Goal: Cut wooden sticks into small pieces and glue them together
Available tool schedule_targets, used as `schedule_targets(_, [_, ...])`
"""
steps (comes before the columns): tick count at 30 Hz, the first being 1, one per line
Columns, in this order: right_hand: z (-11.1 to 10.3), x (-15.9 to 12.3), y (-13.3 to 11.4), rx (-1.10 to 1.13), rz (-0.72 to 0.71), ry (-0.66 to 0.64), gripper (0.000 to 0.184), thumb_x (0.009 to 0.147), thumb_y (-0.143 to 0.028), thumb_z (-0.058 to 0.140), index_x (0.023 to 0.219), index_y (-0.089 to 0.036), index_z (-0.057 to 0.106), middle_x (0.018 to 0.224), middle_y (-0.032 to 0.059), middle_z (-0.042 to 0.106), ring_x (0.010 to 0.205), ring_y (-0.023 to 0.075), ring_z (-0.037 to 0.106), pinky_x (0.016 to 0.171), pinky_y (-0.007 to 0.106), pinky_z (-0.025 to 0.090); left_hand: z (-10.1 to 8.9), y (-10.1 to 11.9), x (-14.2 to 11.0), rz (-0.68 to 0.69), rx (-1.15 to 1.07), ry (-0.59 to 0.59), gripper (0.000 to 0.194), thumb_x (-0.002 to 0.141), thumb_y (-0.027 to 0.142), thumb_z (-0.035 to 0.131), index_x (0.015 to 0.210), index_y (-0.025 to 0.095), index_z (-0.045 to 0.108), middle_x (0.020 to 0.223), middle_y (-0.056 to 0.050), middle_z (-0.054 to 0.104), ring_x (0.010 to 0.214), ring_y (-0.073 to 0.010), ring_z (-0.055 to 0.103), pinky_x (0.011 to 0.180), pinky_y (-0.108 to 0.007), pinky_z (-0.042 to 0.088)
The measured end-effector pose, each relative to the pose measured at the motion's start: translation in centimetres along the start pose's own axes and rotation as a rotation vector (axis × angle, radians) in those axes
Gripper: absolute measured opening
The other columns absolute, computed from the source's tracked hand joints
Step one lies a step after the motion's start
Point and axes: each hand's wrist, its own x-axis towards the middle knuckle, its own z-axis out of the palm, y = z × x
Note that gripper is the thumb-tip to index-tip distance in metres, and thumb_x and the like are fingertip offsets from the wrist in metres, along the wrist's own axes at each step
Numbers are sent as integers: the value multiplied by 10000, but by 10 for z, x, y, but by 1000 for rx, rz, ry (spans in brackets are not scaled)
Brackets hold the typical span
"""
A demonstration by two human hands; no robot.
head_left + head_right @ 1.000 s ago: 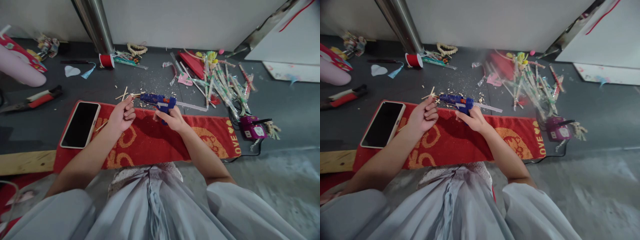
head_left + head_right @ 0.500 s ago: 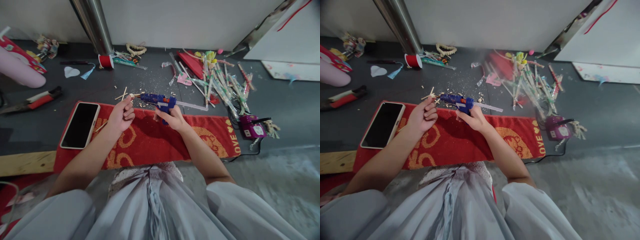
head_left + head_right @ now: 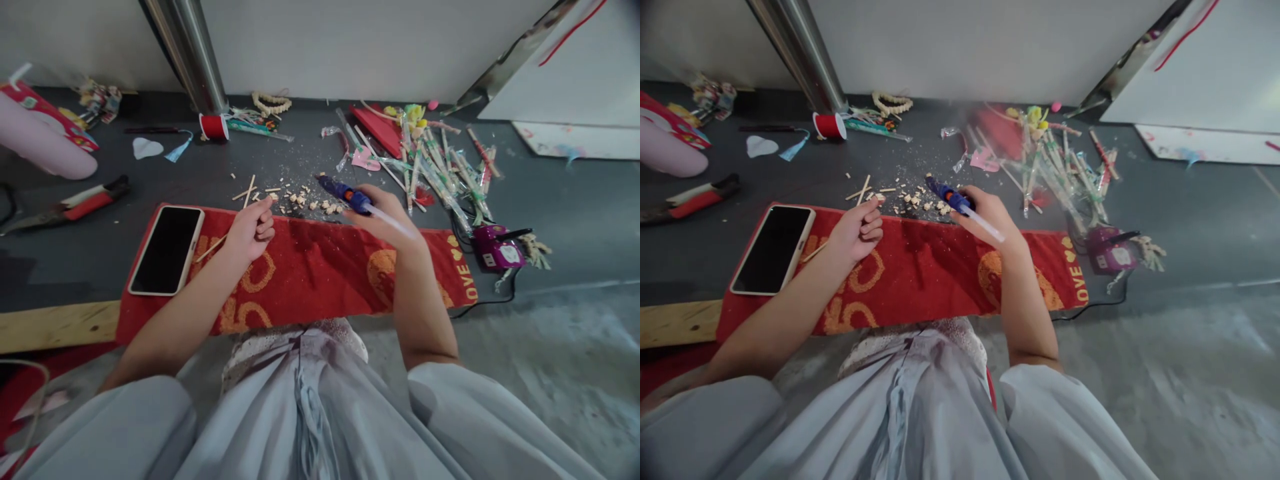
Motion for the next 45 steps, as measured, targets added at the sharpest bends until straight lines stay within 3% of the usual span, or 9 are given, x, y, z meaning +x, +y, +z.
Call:
schedule_targets(8, [-20,-12,32,-432,61,-9,366,740,-180,555,1102,-139,588,1049,168,685,985,321,631,818,410,472,0,-2,2,4,40,9,95,846,177,622,772,141,574,461,97,373,315,8,267,309,-108,172])
schedule_targets(14, [-21,-17,49,-569,96,-94,367,732,-154,554,1097,-119,584,1052,187,666,990,335,620,832,435,478,1,-2,1,12,52,23,97,859,167,594,768,135,577,458,96,374,314,10,265,314,-108,162])
schedule_targets(22, [-23,-20,49,-642,85,-155,414,725,-176,599,1135,-120,571,1049,182,635,1026,326,583,878,444,467,1,-2,1,14,60,6,93,851,172,610,771,140,577,459,95,383,318,11,270,317,-108,164])
schedule_targets(28, [-19,-8,20,-578,-1,-99,303,773,-205,580,1072,-157,601,981,139,643,983,304,586,864,434,463,2,-2,1,9,68,14,101,841,176,634,767,146,572,454,98,379,316,10,268,317,-106,168])
schedule_targets(32, [6,6,-14,-531,-76,-196,202,816,-142,490,926,-158,659,890,128,681,866,261,606,795,385,446,2,-2,1,17,70,23,118,835,173,643,752,149,562,451,100,378,313,13,269,314,-104,166])
schedule_targets(37, [36,23,-48,-486,-160,-299,232,820,-121,461,891,-164,678,891,118,703,829,234,618,730,341,422,0,-2,3,23,59,-1,94,844,161,620,767,140,571,450,99,389,314,14,283,311,-102,177])
schedule_targets(45, [56,48,-65,-473,-226,-310,243,841,-97,448,934,-135,670,972,151,701,883,247,622,758,344,421,-1,-3,3,31,54,-11,118,840,153,613,739,143,554,445,95,395,311,10,279,304,-103,175])
